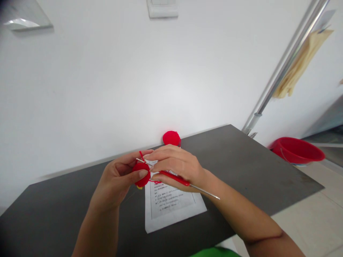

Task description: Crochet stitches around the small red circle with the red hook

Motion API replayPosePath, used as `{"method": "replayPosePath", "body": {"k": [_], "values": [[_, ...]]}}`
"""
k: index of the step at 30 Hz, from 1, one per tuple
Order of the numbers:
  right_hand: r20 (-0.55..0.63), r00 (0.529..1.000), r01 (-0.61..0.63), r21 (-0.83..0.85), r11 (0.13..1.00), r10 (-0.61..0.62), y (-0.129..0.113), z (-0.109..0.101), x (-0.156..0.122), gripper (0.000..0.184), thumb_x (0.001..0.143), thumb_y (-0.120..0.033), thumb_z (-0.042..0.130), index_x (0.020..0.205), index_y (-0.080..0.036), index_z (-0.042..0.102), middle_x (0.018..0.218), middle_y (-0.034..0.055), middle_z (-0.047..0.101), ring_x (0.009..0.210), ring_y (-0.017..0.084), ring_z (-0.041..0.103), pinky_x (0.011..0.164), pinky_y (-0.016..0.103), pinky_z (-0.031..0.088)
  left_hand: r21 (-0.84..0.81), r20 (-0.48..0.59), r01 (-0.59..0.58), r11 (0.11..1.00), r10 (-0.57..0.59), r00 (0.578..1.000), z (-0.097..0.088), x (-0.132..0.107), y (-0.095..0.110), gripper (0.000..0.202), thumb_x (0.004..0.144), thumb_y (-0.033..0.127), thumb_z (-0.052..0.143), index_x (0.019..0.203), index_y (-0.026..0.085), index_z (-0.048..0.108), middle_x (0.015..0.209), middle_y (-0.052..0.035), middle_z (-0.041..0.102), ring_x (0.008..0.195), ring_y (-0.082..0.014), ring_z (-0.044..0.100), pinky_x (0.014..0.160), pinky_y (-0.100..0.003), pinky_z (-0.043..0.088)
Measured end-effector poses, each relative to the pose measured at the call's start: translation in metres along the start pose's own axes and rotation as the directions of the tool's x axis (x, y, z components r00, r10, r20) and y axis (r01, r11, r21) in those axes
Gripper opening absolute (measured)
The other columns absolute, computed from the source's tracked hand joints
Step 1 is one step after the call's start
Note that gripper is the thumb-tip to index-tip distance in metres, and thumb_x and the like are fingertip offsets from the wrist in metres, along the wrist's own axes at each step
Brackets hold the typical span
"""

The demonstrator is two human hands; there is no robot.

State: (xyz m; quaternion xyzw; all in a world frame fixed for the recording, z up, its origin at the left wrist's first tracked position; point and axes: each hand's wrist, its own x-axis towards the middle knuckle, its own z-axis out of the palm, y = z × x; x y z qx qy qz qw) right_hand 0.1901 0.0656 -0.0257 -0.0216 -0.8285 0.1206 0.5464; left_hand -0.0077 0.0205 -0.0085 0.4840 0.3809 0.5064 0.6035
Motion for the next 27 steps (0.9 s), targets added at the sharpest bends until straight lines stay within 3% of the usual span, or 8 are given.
{"method": "replayPosePath", "body": {"k": [4,7,9,12,19,27], "values": [[0.014,0.995,-0.096,0.058,0.994,0.096,-0.0031,0.0004,-0.0012,0.013,0.094,-0.011,0.064,0.106,-0.016,0.067,0.108,0.0132,0.078,0.107,0.018,0.073,0.095,0.035,0.060,0.021,-0.033,0.020,1.000,-0.020,0.999,0.0033,-0.0023,0.0028,0.042,0.063,0.020,0.090,0.103,0.021,0.082,0.070,-0.0023,0.074,0.073,-0.0172,0.067,0.067,-0.026,0.054],[-0.027,0.961,-0.261,0.249,0.933,0.277,-0.0051,0.0036,-0.0031,0.010,0.093,-0.013,0.066,0.101,-0.018,0.070,0.103,0.0102,0.079,0.103,0.018,0.075,0.091,0.033,0.061,0.031,-0.065,0.006,1.000,-0.004,0.998,0.0026,-0.0037,0.0023,0.032,0.070,0.024,0.086,0.101,0.021,0.082,0.071,-0.0032,0.074,0.070,-0.0164,0.066,0.065,-0.025,0.053],[-0.047,0.936,-0.306,0.387,0.870,0.350,-0.0047,0.0057,-0.0040,0.010,0.093,-0.014,0.068,0.101,-0.019,0.072,0.102,0.0084,0.079,0.101,0.018,0.076,0.090,0.033,0.061,0.039,-0.087,-0.024,0.999,0.027,0.996,0.0018,-0.0043,0.0017,0.024,0.072,0.024,0.084,0.095,0.020,0.083,0.072,-0.0041,0.075,0.067,-0.0157,0.064,0.062,-0.025,0.051],[-0.058,0.931,-0.296,0.458,0.838,0.361,-0.0023,0.0073,-0.0052,0.012,0.091,-0.014,0.070,0.101,-0.020,0.073,0.100,0.0080,0.079,0.099,0.019,0.076,0.088,0.033,0.061,0.050,-0.112,-0.056,0.997,0.061,0.992,0.0015,-0.0043,0.0019,0.016,0.070,0.022,0.084,0.086,0.019,0.083,0.077,-0.0053,0.077,0.069,-0.0159,0.064,0.063,-0.025,0.050],[-0.019,0.937,-0.320,0.352,0.880,0.349,0.0005,0.0049,-0.0089,0.012,0.090,-0.015,0.072,0.100,-0.021,0.075,0.106,0.0085,0.079,0.098,0.018,0.075,0.086,0.032,0.060,0.034,-0.158,-0.009,0.999,0.014,0.987,0.0020,-0.0033,0.0045,0.018,0.063,0.019,0.085,0.080,0.016,0.081,0.070,-0.0042,0.070,0.065,-0.0158,0.061,0.061,-0.026,0.047],[-0.038,0.903,-0.345,0.532,0.774,0.428,0.0003,0.0063,-0.0040,0.007,0.089,-0.019,0.075,0.096,-0.020,0.077,0.097,0.0079,0.081,0.095,0.018,0.078,0.081,0.030,0.064,0.012,-0.152,-0.012,1.000,0.014,0.988,0.0011,-0.0069,0.0056,0.018,0.063,0.016,0.083,0.080,0.017,0.081,0.064,-0.0008,0.065,0.060,-0.0118,0.055,0.058,-0.023,0.042]]}}
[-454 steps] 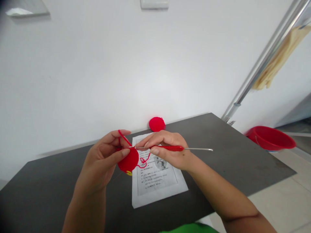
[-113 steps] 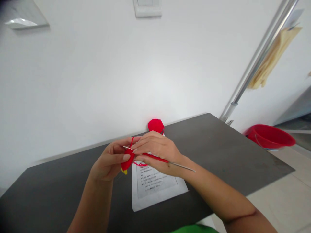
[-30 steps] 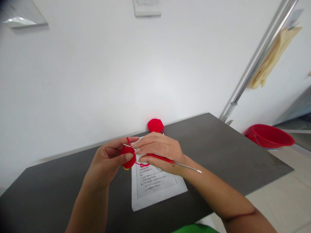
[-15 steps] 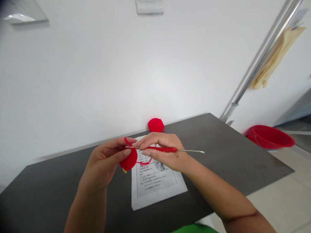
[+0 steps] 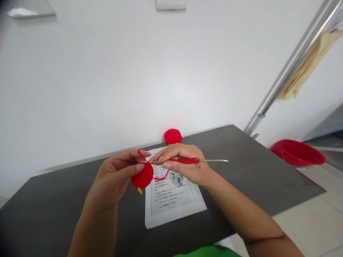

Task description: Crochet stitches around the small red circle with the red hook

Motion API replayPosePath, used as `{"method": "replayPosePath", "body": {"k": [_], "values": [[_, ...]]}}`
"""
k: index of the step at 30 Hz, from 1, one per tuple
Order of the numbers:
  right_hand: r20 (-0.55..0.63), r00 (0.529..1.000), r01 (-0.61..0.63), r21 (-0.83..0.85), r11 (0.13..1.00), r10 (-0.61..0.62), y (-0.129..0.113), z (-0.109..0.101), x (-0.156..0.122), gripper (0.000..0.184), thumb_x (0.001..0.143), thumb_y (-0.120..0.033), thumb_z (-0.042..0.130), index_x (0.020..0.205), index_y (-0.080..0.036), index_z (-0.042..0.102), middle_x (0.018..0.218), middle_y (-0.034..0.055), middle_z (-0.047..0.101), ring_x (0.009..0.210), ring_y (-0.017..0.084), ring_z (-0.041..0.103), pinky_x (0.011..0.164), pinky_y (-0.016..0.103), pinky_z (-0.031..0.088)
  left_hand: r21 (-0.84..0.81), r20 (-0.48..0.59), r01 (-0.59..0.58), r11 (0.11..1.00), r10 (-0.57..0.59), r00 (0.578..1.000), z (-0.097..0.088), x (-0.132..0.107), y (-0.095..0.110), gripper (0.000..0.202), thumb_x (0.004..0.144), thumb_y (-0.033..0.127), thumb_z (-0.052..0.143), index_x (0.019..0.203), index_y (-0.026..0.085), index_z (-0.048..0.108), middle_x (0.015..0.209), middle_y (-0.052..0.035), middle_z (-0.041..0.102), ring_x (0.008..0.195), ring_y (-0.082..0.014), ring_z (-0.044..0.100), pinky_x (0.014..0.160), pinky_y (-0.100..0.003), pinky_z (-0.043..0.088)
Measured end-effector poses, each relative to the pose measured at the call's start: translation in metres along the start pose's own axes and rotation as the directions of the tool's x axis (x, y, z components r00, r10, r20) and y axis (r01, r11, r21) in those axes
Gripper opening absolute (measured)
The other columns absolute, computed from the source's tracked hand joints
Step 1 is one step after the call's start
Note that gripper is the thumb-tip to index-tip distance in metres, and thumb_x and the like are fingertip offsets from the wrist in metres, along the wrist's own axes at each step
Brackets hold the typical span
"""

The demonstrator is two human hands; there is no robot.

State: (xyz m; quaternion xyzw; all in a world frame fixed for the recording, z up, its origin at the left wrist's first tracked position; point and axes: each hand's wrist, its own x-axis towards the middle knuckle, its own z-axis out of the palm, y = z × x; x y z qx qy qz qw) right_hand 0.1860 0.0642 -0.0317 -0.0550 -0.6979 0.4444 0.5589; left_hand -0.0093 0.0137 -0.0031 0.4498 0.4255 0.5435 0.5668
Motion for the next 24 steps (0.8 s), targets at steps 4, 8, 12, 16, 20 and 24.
{"method": "replayPosePath", "body": {"k": [4,8,12,16,20,24], "values": [[0.006,1.000,-0.017,0.036,0.999,0.017,0.003,-0.003,0.000,0.006,0.089,-0.022,0.075,0.094,-0.019,0.076,0.097,0.0084,0.081,0.093,0.019,0.078,0.080,0.032,0.065,0.056,-0.019,-0.021,0.998,0.022,1.000,0.000,-0.001,0.000,0.017,0.064,0.016,0.081,0.081,0.017,0.081,0.065,-0.0004,0.065,0.060,-0.0117,0.055,0.056,-0.023,0.041],[0.070,0.998,-0.004,0.047,0.999,0.001,0.004,-0.009,0.001,0.006,0.091,-0.022,0.072,0.095,-0.018,0.075,0.099,0.0096,0.081,0.095,0.020,0.078,0.083,0.035,0.065,0.105,-0.022,-0.031,0.994,0.034,0.999,0.000,-0.002,0.000,0.015,0.066,0.016,0.079,0.081,0.017,0.081,0.065,-0.0004,0.066,0.062,-0.0129,0.056,0.058,-0.024,0.042],[0.143,0.990,-0.013,0.031,0.999,0.009,0.001,-0.016,0.002,0.006,0.094,-0.022,0.067,0.096,-0.017,0.072,0.100,0.0105,0.081,0.096,0.020,0.077,0.083,0.036,0.064,0.143,-0.007,-0.041,0.989,0.042,0.999,0.000,-0.002,-0.003,0.014,0.069,0.015,0.077,0.082,0.018,0.080,0.068,-0.0001,0.068,0.064,-0.0128,0.056,0.061,-0.024,0.043],[0.215,0.976,-0.017,-0.023,1.000,0.021,-0.002,-0.023,0.000,0.007,0.098,-0.021,0.062,0.096,-0.017,0.067,0.104,0.0118,0.079,0.100,0.020,0.076,0.084,0.036,0.062,0.202,-0.020,-0.053,0.978,0.058,0.998,0.001,-0.001,-0.005,0.015,0.070,0.015,0.076,0.083,0.018,0.080,0.072,-0.0009,0.070,0.067,-0.0142,0.058,0.063,-0.026,0.045],[0.265,0.964,0.005,-0.109,0.994,0.025,-0.005,-0.026,-0.002,0.005,0.098,-0.018,0.060,0.097,-0.018,0.065,0.107,0.0115,0.078,0.101,0.020,0.075,0.085,0.036,0.060,0.267,-0.020,-0.078,0.960,0.086,0.996,0.003,-0.003,-0.004,0.016,0.072,0.016,0.075,0.087,0.019,0.080,0.072,-0.0007,0.069,0.067,-0.0147,0.058,0.062,-0.026,0.046],[0.292,0.956,0.047,-0.224,0.973,0.021,-0.008,-0.026,-0.003,0.005,0.098,-0.019,0.059,0.095,-0.018,0.063,0.106,0.0111,0.078,0.101,0.021,0.075,0.085,0.034,0.059,0.336,-0.021,-0.100,0.937,0.114,0.993,0.006,-0.005,-0.003,0.017,0.075,0.018,0.073,0.091,0.019,0.079,0.071,-0.0002,0.068,0.068,-0.0156,0.058,0.063,-0.027,0.047]]}}
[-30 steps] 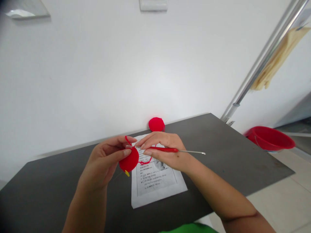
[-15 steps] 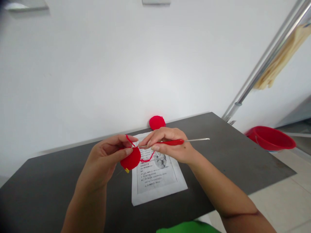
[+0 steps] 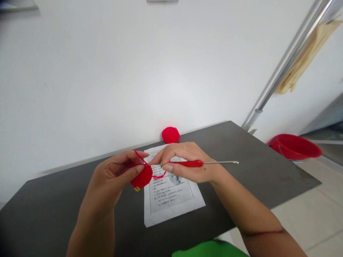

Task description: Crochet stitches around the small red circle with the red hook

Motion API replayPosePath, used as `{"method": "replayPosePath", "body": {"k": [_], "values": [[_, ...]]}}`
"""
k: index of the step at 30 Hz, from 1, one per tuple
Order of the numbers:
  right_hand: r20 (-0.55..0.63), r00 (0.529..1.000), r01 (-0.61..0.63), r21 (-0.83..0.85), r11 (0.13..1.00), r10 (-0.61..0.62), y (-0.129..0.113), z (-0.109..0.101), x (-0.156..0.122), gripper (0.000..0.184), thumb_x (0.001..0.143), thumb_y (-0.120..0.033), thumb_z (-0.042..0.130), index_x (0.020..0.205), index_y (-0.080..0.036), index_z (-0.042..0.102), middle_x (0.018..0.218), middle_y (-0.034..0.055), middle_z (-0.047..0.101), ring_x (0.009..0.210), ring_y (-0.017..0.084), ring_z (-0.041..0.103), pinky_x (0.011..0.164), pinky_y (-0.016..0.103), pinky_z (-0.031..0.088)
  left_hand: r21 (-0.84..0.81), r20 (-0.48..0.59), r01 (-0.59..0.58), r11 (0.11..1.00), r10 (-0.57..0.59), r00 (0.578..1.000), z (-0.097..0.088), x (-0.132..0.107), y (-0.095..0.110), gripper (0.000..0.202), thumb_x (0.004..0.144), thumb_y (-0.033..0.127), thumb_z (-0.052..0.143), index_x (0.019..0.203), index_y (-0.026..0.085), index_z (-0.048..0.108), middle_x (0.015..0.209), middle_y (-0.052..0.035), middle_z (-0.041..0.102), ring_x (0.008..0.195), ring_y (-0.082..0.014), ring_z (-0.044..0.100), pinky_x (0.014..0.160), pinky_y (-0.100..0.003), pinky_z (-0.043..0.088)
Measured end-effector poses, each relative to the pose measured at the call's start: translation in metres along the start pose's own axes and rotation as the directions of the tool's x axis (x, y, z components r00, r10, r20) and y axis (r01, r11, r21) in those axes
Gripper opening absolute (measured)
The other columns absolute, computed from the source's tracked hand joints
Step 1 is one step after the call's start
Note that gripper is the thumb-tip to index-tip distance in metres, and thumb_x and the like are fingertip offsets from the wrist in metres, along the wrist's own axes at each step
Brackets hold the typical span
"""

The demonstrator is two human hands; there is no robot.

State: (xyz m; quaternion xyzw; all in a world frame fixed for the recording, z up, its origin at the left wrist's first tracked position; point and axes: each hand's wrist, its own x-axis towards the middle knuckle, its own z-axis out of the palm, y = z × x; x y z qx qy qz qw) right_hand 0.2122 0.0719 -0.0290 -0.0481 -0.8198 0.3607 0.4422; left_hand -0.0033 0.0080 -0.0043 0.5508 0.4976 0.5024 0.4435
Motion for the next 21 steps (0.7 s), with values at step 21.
{"method": "replayPosePath", "body": {"k": [21], "values": [[-0.042,0.960,0.221,-0.487,0.845,-0.276,0.005,0.020,0.009,0.009,0.101,-0.025,0.055,0.104,-0.016,0.058,0.109,0.0137,0.067,0.100,0.017,0.067,0.083,0.031,0.060,0.300,-0.163,-0.250,0.921,0.307,0.938,0.011,-0.006,-0.008,0.022,0.084,0.017,0.071,0.105,0.022,0.074,0.084,0.0008,0.073,0.084,-0.0157,0.067,0.080,-0.028,0.053]]}}
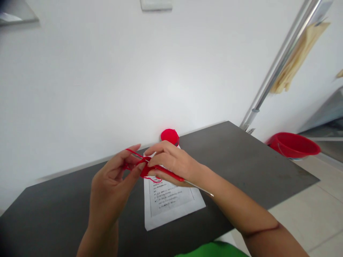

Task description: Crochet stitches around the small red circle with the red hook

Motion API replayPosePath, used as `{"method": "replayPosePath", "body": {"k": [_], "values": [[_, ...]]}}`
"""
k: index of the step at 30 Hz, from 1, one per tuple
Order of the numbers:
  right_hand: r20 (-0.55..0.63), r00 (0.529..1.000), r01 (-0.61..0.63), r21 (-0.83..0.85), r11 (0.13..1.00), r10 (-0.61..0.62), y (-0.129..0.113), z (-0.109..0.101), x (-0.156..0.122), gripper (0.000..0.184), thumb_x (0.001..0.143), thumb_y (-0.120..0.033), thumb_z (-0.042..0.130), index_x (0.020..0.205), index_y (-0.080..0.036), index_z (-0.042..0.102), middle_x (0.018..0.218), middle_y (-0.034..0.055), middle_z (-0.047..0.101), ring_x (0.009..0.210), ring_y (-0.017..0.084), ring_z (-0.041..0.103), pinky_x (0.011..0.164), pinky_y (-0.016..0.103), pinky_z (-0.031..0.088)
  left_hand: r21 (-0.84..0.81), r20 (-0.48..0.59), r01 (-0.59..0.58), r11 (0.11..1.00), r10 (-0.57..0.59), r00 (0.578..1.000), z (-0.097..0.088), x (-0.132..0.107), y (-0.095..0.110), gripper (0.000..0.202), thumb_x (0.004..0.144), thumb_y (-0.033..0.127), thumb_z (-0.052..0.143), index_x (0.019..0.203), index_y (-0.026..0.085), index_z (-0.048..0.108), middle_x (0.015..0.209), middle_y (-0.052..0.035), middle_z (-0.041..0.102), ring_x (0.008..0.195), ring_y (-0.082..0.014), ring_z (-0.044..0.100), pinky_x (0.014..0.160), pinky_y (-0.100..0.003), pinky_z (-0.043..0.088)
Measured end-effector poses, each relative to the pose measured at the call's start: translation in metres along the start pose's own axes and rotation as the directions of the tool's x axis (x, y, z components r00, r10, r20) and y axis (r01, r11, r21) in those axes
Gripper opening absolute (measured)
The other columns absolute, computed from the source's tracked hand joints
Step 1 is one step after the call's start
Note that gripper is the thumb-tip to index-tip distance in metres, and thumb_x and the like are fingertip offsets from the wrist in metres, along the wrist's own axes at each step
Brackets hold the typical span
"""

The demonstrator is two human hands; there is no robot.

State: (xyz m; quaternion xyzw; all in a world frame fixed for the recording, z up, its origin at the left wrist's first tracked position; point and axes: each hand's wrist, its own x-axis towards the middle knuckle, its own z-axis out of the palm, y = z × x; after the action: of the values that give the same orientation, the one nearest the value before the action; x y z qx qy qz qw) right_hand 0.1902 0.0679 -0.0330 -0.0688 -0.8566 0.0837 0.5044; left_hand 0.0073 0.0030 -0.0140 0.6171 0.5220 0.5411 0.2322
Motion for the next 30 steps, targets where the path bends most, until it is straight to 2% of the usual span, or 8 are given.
{"method": "replayPosePath", "body": {"k": [2,5,9,12,16,20,23,30], "values": [[-0.007,1.000,0.023,-0.031,0.999,-0.023,0.004,0.001,-0.001,0.012,0.102,-0.027,0.055,0.106,-0.017,0.058,0.113,0.0136,0.067,0.102,0.016,0.068,0.084,0.029,0.060,-0.178,0.007,0.124,0.976,-0.125,0.992,0.001,0.004,-0.003,0.030,0.080,0.020,0.076,0.110,0.022,0.076,0.079,0.0021,0.072,0.077,-0.0139,0.067,0.074,-0.025,0.054],[-0.052,0.990,0.130,-0.061,0.990,-0.133,0.012,0.005,-0.004,0.012,0.102,-0.026,0.053,0.107,-0.017,0.058,0.111,0.0130,0.068,0.103,0.017,0.069,0.086,0.031,0.061,-0.486,0.123,0.267,0.832,-0.238,0.963,0.007,0.010,-0.006,0.034,0.071,0.021,0.083,0.105,0.022,0.079,0.071,0.0034,0.067,0.064,-0.0095,0.063,0.061,-0.019,0.052],[-0.134,0.973,0.165,-0.176,0.971,-0.189,0.019,0.019,-0.011,0.014,0.099,-0.020,0.057,0.112,-0.022,0.059,0.112,0.0093,0.069,0.105,0.019,0.069,0.087,0.034,0.061,-0.660,0.139,0.298,0.689,-0.278,0.951,0.021,0.011,-0.009,0.031,0.065,0.021,0.086,0.096,0.020,0.081,0.067,0.0037,0.064,0.060,-0.0067,0.059,0.058,-0.016,0.049],[-0.207,0.964,0.115,-0.247,0.962,-0.169,0.020,0.029,-0.014,0.013,0.097,-0.023,0.060,0.110,-0.022,0.059,0.110,0.0099,0.068,0.103,0.021,0.068,0.086,0.037,0.059,-0.552,0.022,0.193,0.811,-0.217,0.976,0.026,0.007,-0.014,0.031,0.075,0.022,0.080,0.107,0.023,0.078,0.072,0.0039,0.066,0.067,-0.0088,0.063,0.065,-0.019,0.052],[-0.212,0.973,0.016,-0.308,0.951,-0.085,0.012,0.032,-0.011,0.008,0.097,-0.021,0.056,0.105,-0.019,0.058,0.105,0.0121,0.070,0.097,0.023,0.068,0.086,0.042,0.058,-0.114,-0.085,-0.029,0.993,0.019,0.996,0.020,0.009,-0.023,0.032,0.085,0.019,0.069,0.117,0.023,0.073,0.082,0.0019,0.070,0.077,-0.0131,0.064,0.079,-0.027,0.052],[-0.174,0.984,-0.065,-0.193,0.979,0.031,-0.001,0.020,-0.003,0.012,0.095,-0.014,0.059,0.106,-0.019,0.060,0.103,0.0117,0.075,0.097,0.023,0.070,0.088,0.043,0.058,0.171,-0.023,-0.247,0.954,0.255,0.967,0.007,0.020,-0.029,0.018,0.087,0.015,0.063,0.102,0.020,0.071,0.084,-0.0017,0.072,0.077,-0.0170,0.065,0.076,-0.032,0.053],[-0.113,0.982,-0.157,-0.051,0.986,0.150,-0.007,0.009,0.000,0.012,0.095,-0.012,0.060,0.106,-0.018,0.063,0.103,0.0118,0.077,0.098,0.021,0.073,0.087,0.037,0.060,0.268,0.028,-0.324,0.907,0.328,0.944,-0.001,0.028,-0.032,0.012,0.088,0.011,0.060,0.084,0.021,0.066,0.089,-0.0039,0.072,0.085,-0.0191,0.068,0.077,-0.032,0.053],[0.064,0.931,-0.362,0.044,0.931,0.359,-0.013,-0.020,0.003,0.008,0.095,-0.016,0.064,0.097,-0.016,0.072,0.091,0.0077,0.079,0.083,0.017,0.075,0.075,0.028,0.059,0.143,0.237,-0.426,0.893,0.387,0.891,-0.007,0.038,-0.041,0.014,0.088,0.008,0.061,0.083,0.020,0.066,0.090,-0.0037,0.074,0.073,-0.0151,0.063,0.070,-0.029,0.052]]}}
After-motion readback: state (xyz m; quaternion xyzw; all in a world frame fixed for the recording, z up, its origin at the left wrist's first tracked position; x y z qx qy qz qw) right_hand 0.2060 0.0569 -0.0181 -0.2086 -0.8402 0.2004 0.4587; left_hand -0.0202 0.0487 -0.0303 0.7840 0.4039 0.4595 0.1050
